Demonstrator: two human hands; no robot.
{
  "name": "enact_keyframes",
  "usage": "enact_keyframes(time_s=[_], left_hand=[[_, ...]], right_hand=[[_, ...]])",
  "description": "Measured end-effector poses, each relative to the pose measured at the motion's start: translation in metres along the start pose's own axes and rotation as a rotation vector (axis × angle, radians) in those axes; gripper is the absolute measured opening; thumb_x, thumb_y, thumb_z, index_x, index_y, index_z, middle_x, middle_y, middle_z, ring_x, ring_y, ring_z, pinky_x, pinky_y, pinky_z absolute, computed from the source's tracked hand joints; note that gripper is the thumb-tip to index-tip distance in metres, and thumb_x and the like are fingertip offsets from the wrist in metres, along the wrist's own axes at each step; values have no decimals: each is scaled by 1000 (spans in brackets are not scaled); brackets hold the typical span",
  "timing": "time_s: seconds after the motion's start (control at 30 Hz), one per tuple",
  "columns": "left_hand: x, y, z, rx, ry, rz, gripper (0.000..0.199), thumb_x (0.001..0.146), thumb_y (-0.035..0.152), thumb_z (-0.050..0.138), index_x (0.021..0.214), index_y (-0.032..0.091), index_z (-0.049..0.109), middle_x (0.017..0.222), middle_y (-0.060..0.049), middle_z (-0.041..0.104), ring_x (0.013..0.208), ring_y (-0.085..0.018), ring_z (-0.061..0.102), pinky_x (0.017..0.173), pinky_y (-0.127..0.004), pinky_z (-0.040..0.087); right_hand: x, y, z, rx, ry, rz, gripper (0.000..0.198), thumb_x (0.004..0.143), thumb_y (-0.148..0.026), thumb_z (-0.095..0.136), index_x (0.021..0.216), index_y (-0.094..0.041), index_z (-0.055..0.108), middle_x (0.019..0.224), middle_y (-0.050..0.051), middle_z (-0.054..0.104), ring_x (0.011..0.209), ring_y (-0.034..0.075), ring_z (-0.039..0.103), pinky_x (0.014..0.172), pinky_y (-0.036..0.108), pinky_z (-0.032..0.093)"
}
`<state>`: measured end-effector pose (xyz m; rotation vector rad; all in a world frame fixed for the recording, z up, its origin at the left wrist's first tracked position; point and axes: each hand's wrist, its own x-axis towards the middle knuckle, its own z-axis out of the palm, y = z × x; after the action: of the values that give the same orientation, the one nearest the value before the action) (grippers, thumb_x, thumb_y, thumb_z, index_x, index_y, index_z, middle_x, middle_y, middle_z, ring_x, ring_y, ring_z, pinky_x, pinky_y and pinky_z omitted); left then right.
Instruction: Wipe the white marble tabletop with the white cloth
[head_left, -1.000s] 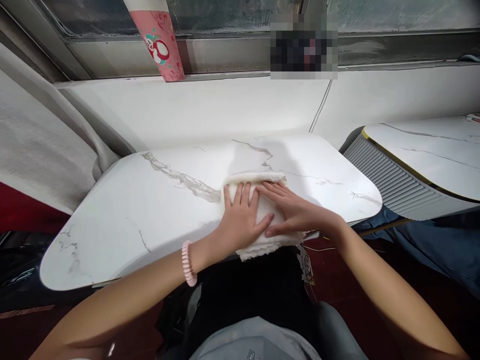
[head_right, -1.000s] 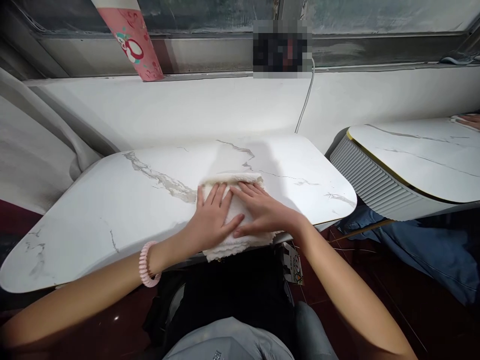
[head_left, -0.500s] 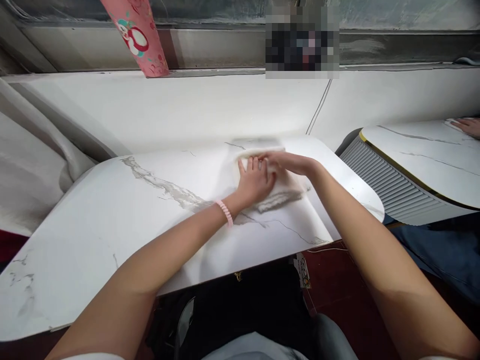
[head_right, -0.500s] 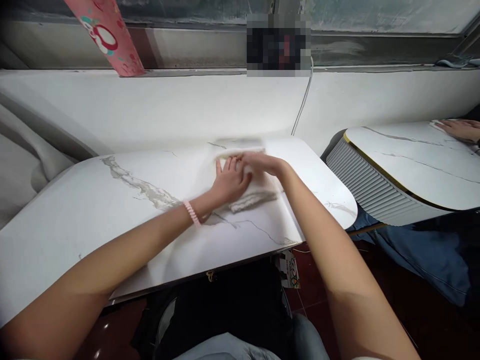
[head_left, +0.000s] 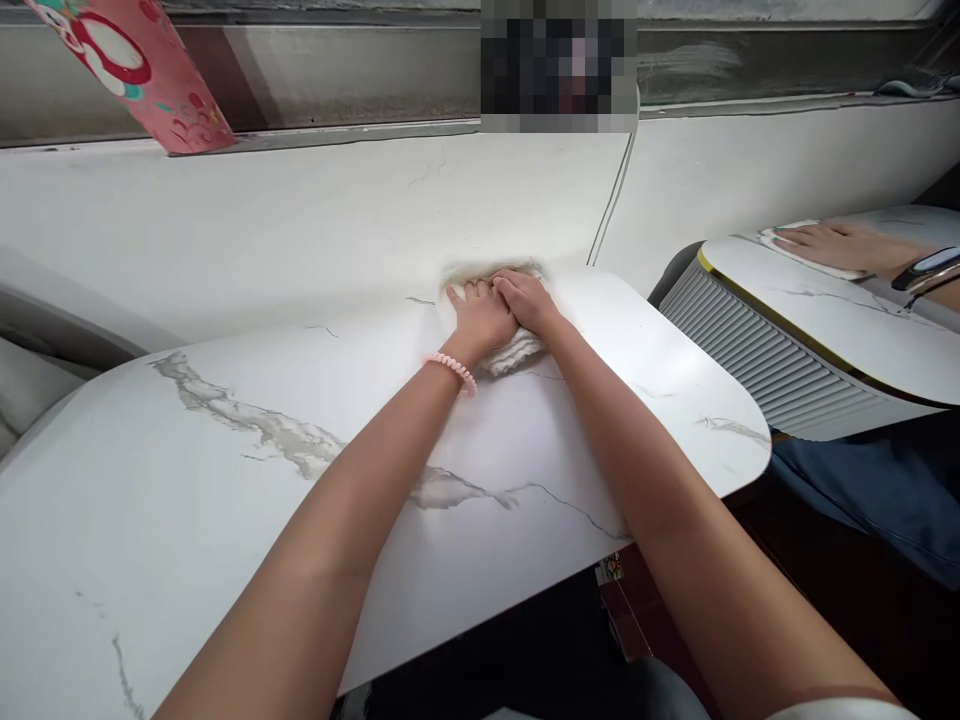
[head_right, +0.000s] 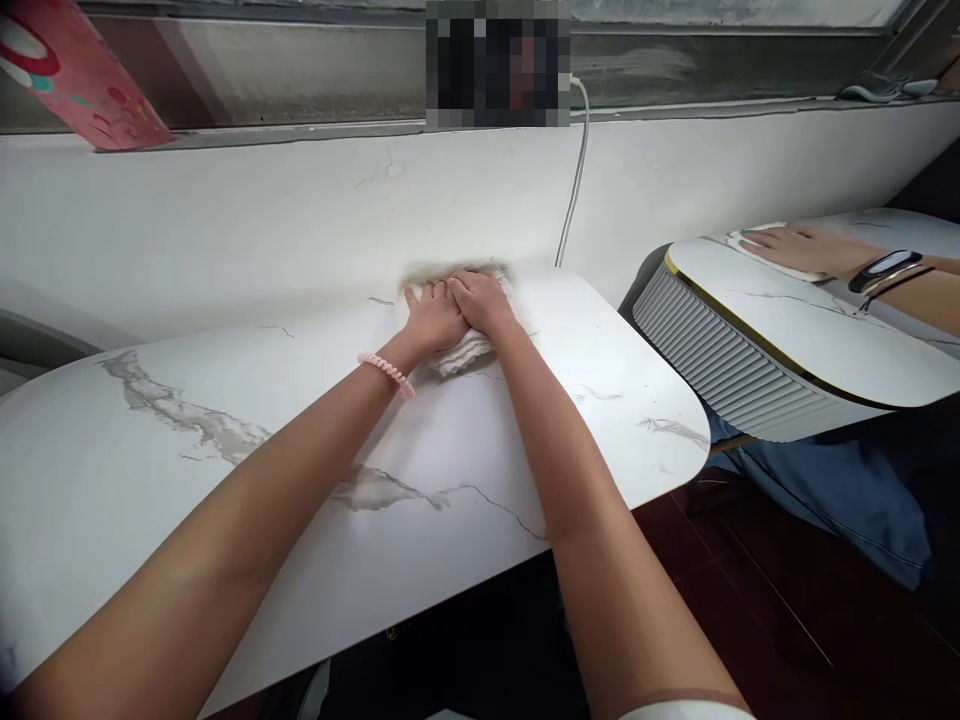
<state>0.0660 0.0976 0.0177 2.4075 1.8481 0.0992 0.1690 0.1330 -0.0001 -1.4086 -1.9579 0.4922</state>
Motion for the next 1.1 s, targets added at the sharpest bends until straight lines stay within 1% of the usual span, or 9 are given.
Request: enact_keyframes(time_s=[0.1,0.17,0.37,0.5,0.6,0.7,0.83,1.0,1.1], left_hand=[[12,3,9,-2,62,4,64,96,38,22,152,8,23,155,-20,29,146,-37,17,116,-63,5],[18,1,12,-29,90,31,64,97,40,21,152,10,24,155,-18,30,146,-34,18,117,-61,5],[29,-2,13,-56,139,55,60,96,38,23,149,11,32,147,-19,41,142,-33,27,117,-59,7],[28,-1,15,-33,160,61,60,96,36,22,149,9,32,150,-19,37,143,-32,25,118,-59,7],[23,0,15,-37,155,88,61,96,36,23,150,8,30,154,-18,33,145,-32,21,118,-58,6],[13,6,16,-54,144,103,62,96,37,24,150,8,28,156,-17,31,146,-31,20,119,-57,6],[-10,22,18,-43,160,96,62,96,37,25,150,7,29,155,-18,33,146,-32,21,118,-57,7],[-55,51,21,-22,134,100,66,95,41,29,152,8,24,157,-20,28,146,-36,19,117,-61,7],[-84,75,21,-30,107,138,70,94,43,33,152,5,22,158,-22,25,147,-39,15,116,-63,5]], right_hand=[[5,5,-3,8,22,71,34,84,-26,41,106,-17,65,117,7,67,111,26,56,100,41,40],[8,8,-5,-6,28,90,36,84,-26,42,109,-16,65,116,8,67,113,27,55,104,41,38],[13,13,-8,-3,18,79,36,88,-30,40,111,-17,64,114,8,67,112,26,54,104,41,37],[10,11,-9,-31,26,48,33,88,-27,41,110,-16,64,117,8,66,114,26,53,107,42,34],[2,8,-10,-62,34,49,34,88,-27,43,113,-15,62,120,10,65,119,27,51,109,44,31],[-11,6,-13,-82,34,54,36,89,-29,42,116,-14,61,125,11,62,122,27,49,110,44,29],[-37,5,-22,-116,16,31,39,89,-29,42,120,-13,60,129,11,60,124,27,48,111,44,29],[-85,3,-39,-169,-32,-21,46,89,-35,42,128,-13,55,136,12,56,129,28,44,114,45,26],[-120,6,-53,-186,-35,-51,50,89,-39,41,130,-12,54,137,14,54,131,29,43,114,48,25]])
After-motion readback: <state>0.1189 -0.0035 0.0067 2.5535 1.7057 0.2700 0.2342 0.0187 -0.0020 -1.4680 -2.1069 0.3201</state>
